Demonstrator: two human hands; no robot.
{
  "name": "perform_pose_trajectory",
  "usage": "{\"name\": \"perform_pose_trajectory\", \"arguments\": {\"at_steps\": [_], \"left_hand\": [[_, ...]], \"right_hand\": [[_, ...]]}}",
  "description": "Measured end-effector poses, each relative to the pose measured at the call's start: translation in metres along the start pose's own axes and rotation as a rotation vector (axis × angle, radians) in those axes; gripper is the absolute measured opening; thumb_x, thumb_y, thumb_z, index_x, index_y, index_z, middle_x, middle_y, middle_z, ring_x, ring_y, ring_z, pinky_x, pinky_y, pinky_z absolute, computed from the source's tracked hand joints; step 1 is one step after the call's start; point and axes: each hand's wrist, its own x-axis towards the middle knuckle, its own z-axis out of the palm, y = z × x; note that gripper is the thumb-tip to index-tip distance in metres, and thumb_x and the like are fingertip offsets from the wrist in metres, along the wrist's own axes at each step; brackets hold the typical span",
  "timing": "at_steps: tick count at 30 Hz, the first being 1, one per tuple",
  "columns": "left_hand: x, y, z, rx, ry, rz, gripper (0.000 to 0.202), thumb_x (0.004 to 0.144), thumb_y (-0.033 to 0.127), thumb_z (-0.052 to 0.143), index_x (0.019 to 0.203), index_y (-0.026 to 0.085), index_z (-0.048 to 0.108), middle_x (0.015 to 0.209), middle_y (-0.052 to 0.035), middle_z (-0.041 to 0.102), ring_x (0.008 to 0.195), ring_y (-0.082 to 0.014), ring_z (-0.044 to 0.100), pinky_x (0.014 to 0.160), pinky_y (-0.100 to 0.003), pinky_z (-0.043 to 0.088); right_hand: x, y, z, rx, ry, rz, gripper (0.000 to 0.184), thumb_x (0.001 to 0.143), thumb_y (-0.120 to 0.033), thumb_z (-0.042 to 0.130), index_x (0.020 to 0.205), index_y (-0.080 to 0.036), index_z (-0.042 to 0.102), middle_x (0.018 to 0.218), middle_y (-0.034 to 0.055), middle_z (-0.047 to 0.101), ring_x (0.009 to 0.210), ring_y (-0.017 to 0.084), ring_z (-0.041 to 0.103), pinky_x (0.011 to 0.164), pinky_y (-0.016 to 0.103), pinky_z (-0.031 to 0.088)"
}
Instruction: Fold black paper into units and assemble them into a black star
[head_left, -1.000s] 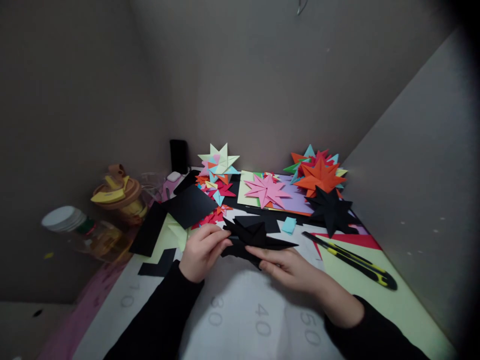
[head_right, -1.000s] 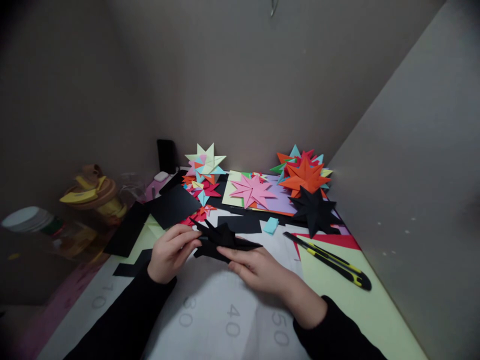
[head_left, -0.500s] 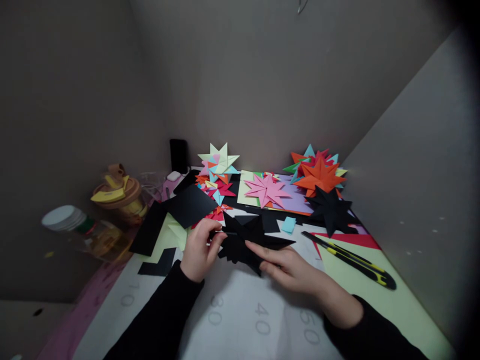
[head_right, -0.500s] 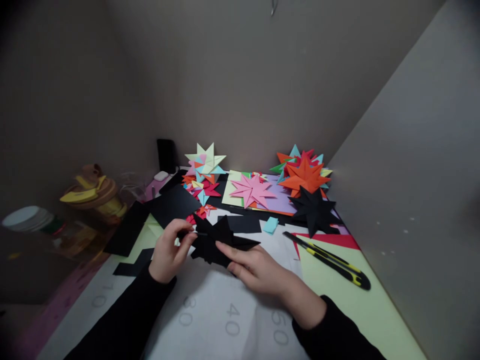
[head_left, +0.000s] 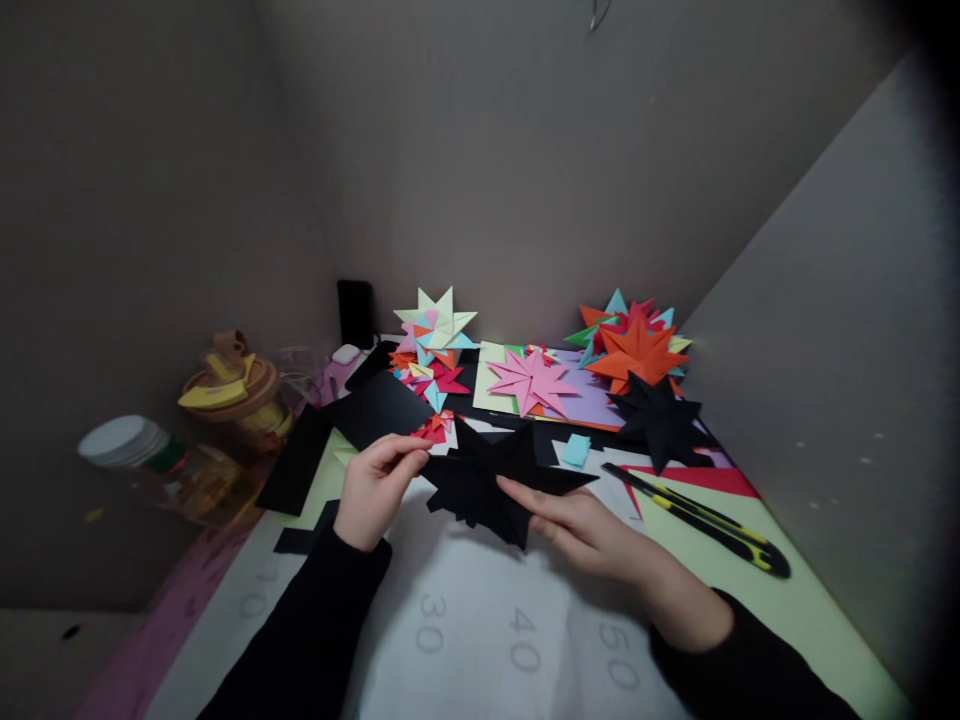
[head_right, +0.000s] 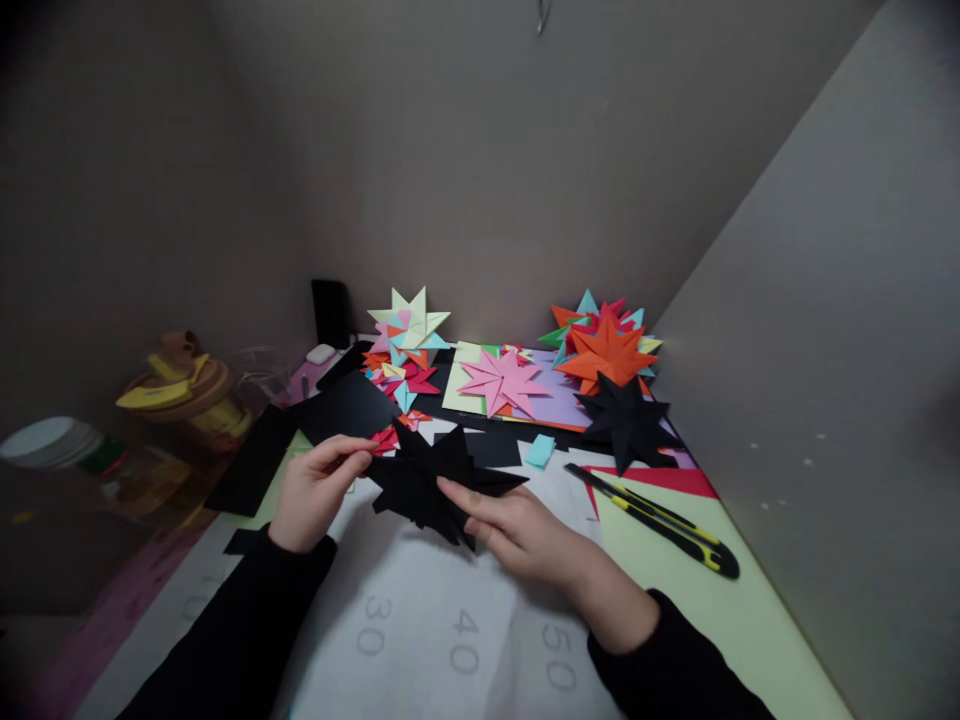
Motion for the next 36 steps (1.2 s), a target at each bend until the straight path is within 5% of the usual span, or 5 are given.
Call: {"name": "perform_pose_trajectory", "arguments": {"at_steps": [5,15,24,31,36], "left_hand": [[-0.003,-0.001,0.005,0.021,-0.064,-0.028,0.015,0.086,0.028,0.054,0.084,0.017,0.063,0.076,-0.0019,0.061,0.059,-0.0119,0.055,0.052,-0.022,0.045],[-0.006,0.0,0.011,0.258,-0.075,0.546,0.013,0.083,0.011,0.058,0.092,0.019,0.063,0.086,-0.0049,0.063,0.083,-0.0168,0.059,0.076,-0.031,0.047],[-0.008,0.007,0.012,0.162,-0.124,0.393,0.008,0.084,0.018,0.058,0.086,0.018,0.066,0.079,-0.0046,0.063,0.075,-0.0155,0.059,0.067,-0.027,0.047],[-0.011,0.019,0.014,0.36,-0.131,0.296,0.019,0.086,0.02,0.05,0.068,0.018,0.054,0.069,-0.0026,0.059,0.071,-0.0175,0.051,0.07,-0.033,0.04],[-0.01,0.016,0.014,0.187,-0.037,0.144,0.006,0.081,0.022,0.057,0.076,0.018,0.058,0.077,-0.0019,0.06,0.075,-0.0161,0.056,0.068,-0.029,0.044]], "right_hand": [[0.001,-0.002,-0.001,-0.002,-0.023,-0.009,0.048,0.091,-0.022,0.037,0.139,-0.018,0.041,0.068,-0.0012,0.062,0.045,0.007,0.038,0.05,0.019,0.037],[0.002,-0.002,0.001,0.008,-0.043,0.026,0.048,0.092,-0.024,0.037,0.138,-0.016,0.041,0.062,-0.0027,0.054,0.047,0.008,0.037,0.051,0.019,0.036],[0.002,-0.012,-0.004,-0.063,-0.08,0.015,0.048,0.092,-0.024,0.037,0.14,-0.02,0.039,0.08,0.0028,0.07,0.051,0.009,0.049,0.058,0.02,0.044],[0.0,-0.018,-0.003,-0.087,-0.122,-0.014,0.049,0.091,-0.022,0.037,0.14,-0.02,0.039,0.087,0.0039,0.072,0.055,0.009,0.053,0.061,0.02,0.045],[0.001,-0.011,-0.002,-0.007,-0.053,0.023,0.047,0.092,-0.024,0.038,0.139,-0.018,0.041,0.07,-0.0008,0.065,0.047,0.007,0.042,0.052,0.018,0.039]]}}
